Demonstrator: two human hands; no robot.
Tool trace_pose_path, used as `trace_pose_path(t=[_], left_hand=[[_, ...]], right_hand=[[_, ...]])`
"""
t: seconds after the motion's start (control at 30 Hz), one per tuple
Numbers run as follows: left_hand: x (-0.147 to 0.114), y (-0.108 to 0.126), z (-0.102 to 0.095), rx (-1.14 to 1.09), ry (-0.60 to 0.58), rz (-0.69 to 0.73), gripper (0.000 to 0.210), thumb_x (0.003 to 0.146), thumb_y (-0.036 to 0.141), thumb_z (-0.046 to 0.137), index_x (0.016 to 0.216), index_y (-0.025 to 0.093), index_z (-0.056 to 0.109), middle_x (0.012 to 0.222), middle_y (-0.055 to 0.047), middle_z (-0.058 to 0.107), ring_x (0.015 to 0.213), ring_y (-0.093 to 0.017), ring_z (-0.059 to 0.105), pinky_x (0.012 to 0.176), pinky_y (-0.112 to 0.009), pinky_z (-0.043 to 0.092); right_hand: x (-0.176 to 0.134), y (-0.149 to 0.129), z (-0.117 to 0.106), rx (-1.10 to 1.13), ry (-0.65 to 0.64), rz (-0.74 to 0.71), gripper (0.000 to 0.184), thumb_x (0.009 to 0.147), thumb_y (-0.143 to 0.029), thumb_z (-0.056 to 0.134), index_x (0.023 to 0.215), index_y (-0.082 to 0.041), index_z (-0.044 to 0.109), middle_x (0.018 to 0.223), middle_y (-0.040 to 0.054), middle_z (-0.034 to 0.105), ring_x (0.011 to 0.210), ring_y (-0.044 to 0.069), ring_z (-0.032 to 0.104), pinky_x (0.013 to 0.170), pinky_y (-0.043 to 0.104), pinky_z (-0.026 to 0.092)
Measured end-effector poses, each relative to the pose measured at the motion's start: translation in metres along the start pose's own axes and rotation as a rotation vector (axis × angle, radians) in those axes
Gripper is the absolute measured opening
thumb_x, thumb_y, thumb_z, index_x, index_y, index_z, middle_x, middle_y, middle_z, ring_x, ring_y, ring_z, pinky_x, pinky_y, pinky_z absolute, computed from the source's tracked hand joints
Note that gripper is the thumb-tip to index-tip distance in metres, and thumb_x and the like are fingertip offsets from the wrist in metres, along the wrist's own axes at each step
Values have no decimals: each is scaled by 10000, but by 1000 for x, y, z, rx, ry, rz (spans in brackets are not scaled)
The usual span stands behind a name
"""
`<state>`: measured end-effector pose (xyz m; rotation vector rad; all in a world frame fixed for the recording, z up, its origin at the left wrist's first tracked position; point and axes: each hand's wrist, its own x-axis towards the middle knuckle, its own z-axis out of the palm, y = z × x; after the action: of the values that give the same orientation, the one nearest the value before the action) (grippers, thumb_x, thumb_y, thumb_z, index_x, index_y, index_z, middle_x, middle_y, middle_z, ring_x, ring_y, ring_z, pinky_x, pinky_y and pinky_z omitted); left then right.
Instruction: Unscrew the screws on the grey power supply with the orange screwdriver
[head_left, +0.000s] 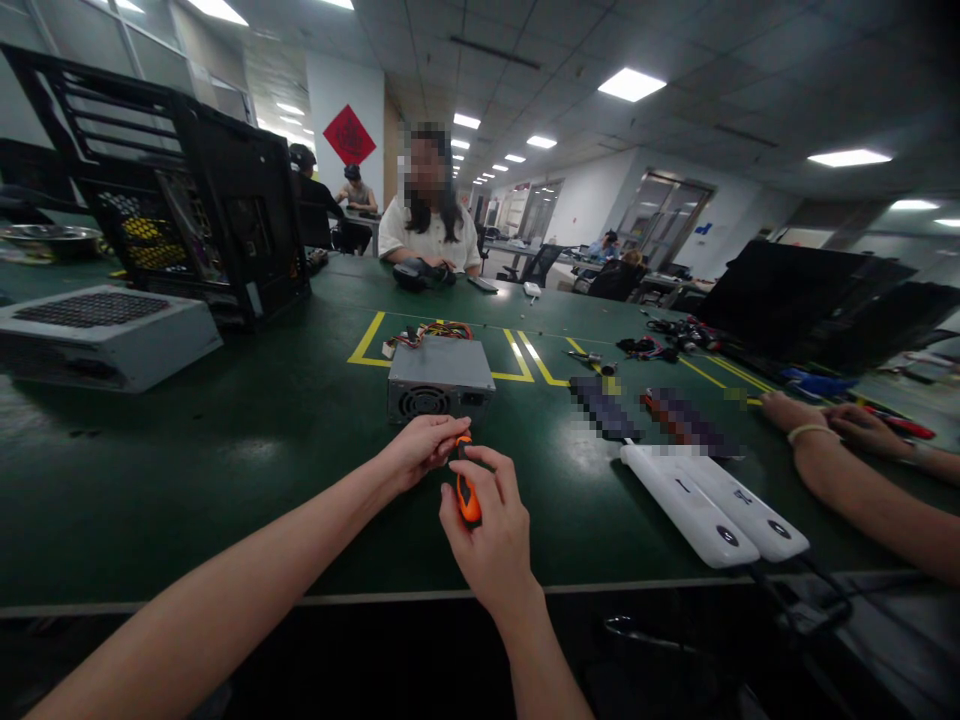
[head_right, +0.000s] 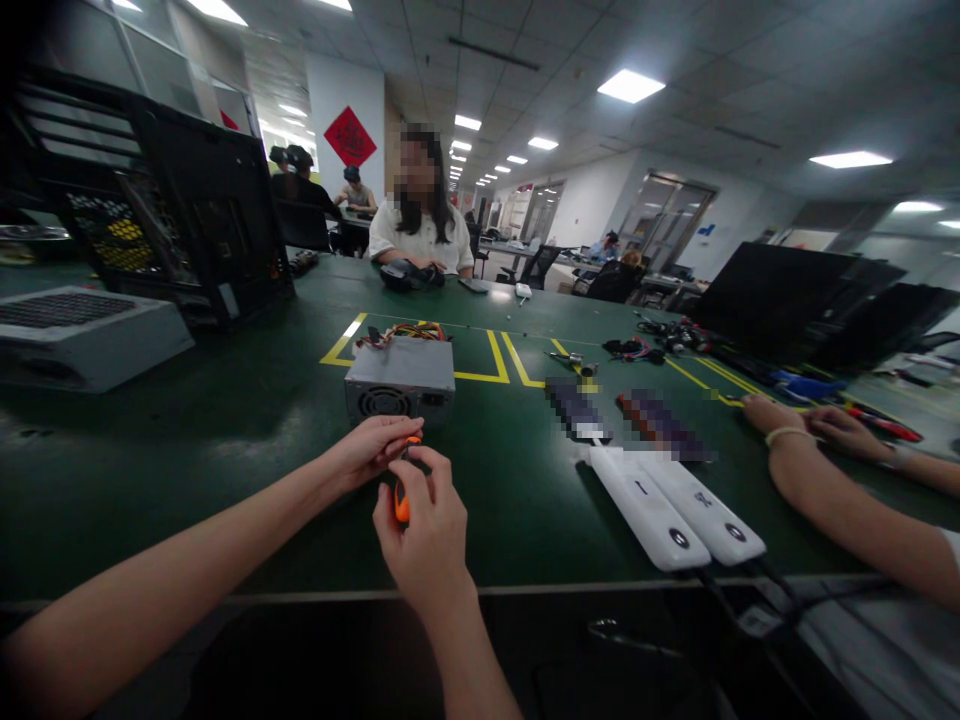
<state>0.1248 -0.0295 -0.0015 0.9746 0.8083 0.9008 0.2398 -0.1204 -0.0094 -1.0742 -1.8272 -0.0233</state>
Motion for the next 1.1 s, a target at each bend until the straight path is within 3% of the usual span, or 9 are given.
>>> trace_pose_path(t=[0.13,0.3,0.5,0.73,0.93,1.1], left_hand=[[1,-1,-1,10,6,-8,336,665,430,660,633,125,524,364,92,342,309,-8,250,346,-156,121],[0,-1,-2,-27,-86,-15,316,712,423,620,742,111,574,372,90,359,320,-10,242,363,-158,117],[0,0,-1,4,-49,16,380,698,413,632,517,146,433,334,86,318,301,-14,227,355,-179,107],[-2,0,1,-28,-60,-12,305,706,423,622,691,125,556,377,88,354,317,-11,219,364,-172,101],[-3,0,0,15,-42,31,393,695,413,632,513,151,402,360,83,317,320,-11,226,358,-180,103],[-3,-1,0,12,-27,13,375,682,436,637,554,147,436,393,82,334,344,-16,257,366,-171,138]], right_hand=[[0,0,0,0,-17,-39,223,819,-135,461,1019,-194,541,1092,92,499,999,167,545,834,310,488],[1,1,-1,3,-1,0,226,840,-130,424,1032,-184,530,1102,102,497,1004,167,540,821,308,490],[0,0,-1,37,-9,-41,228,792,-165,515,1018,-185,538,1098,101,489,986,174,546,833,325,488],[1,2,-2,56,-1,-77,316,828,-92,419,1113,-197,505,1134,101,512,1074,177,511,879,339,471],[1,-2,-4,64,-29,-92,291,797,-133,490,1082,-180,521,1136,112,507,1073,188,512,881,344,474],[0,0,-3,40,-33,-146,325,812,-108,453,1124,-178,510,1159,115,534,1080,184,523,875,342,478]])
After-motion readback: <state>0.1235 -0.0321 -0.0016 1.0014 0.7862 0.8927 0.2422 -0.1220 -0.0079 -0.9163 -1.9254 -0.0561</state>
